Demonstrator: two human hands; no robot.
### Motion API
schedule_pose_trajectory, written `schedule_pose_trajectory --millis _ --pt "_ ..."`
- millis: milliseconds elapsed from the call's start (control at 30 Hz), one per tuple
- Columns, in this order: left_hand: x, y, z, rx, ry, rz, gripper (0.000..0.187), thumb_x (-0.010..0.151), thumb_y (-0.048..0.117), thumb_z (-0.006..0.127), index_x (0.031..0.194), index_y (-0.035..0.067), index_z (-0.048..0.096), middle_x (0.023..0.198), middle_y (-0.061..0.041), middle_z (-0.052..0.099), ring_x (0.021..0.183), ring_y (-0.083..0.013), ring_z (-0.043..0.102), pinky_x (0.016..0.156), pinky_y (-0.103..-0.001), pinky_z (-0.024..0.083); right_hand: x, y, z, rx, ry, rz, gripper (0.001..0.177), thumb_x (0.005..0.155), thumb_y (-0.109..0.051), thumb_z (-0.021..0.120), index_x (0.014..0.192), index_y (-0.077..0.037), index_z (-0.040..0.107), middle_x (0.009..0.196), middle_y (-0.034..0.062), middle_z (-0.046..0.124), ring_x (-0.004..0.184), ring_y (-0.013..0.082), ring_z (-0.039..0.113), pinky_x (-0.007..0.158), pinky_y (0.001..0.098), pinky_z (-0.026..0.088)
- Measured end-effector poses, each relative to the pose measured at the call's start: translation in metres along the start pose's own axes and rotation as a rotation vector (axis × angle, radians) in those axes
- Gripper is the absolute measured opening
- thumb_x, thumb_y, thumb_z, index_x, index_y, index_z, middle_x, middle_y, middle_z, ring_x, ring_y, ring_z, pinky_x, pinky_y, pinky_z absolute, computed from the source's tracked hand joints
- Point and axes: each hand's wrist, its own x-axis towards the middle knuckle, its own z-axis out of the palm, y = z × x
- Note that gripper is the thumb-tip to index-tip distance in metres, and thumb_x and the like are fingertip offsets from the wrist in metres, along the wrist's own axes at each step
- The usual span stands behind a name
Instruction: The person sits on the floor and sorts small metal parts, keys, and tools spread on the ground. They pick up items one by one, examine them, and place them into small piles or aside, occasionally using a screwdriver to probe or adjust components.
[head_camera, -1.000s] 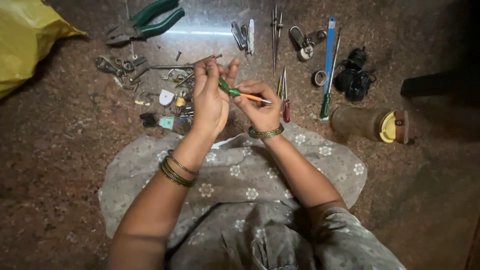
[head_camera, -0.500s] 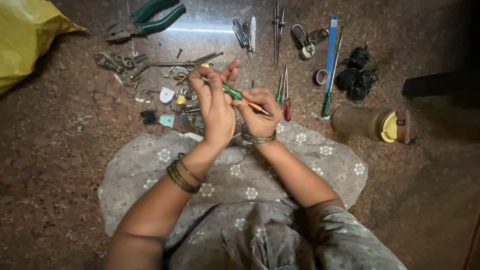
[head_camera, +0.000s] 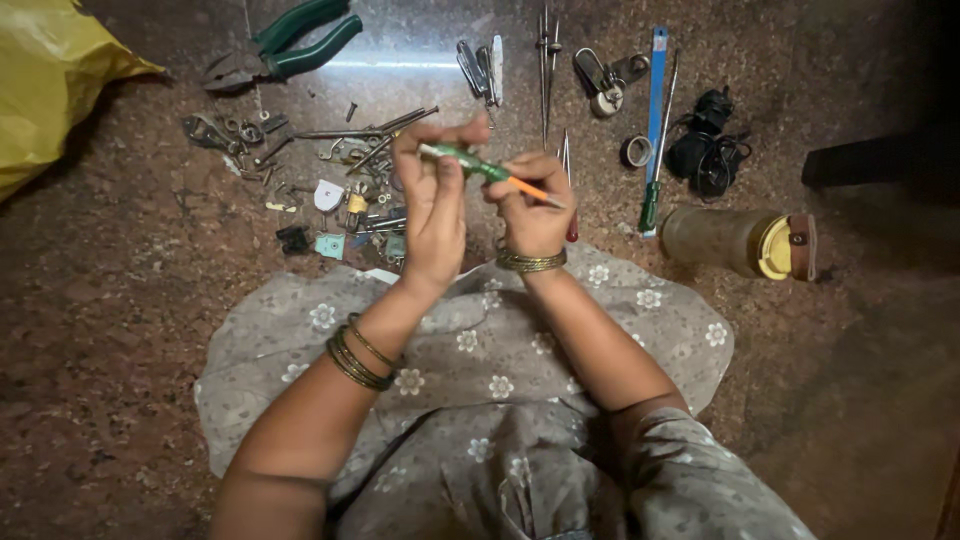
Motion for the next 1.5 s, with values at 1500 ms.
schedule_pose_trajectory --millis 1500 --pt "0.027 0.021 -0.027 0.159 -0.134 -0.144 0.027 0.1 0.005 0.076 0.12 0.003 0.058 0.117 -0.009 0.071 0.117 -0.019 0.07 0.1 -0.032 0.06 0.033 -0.102 0.006 -0.726 -0.291 -0.369 0.011 0.105 -0.01 0.067 0.099 -0.001 0.066 0.086 0.0119 0.068 0.074 0.0272 0.065 0.069 0.0363 0.05"
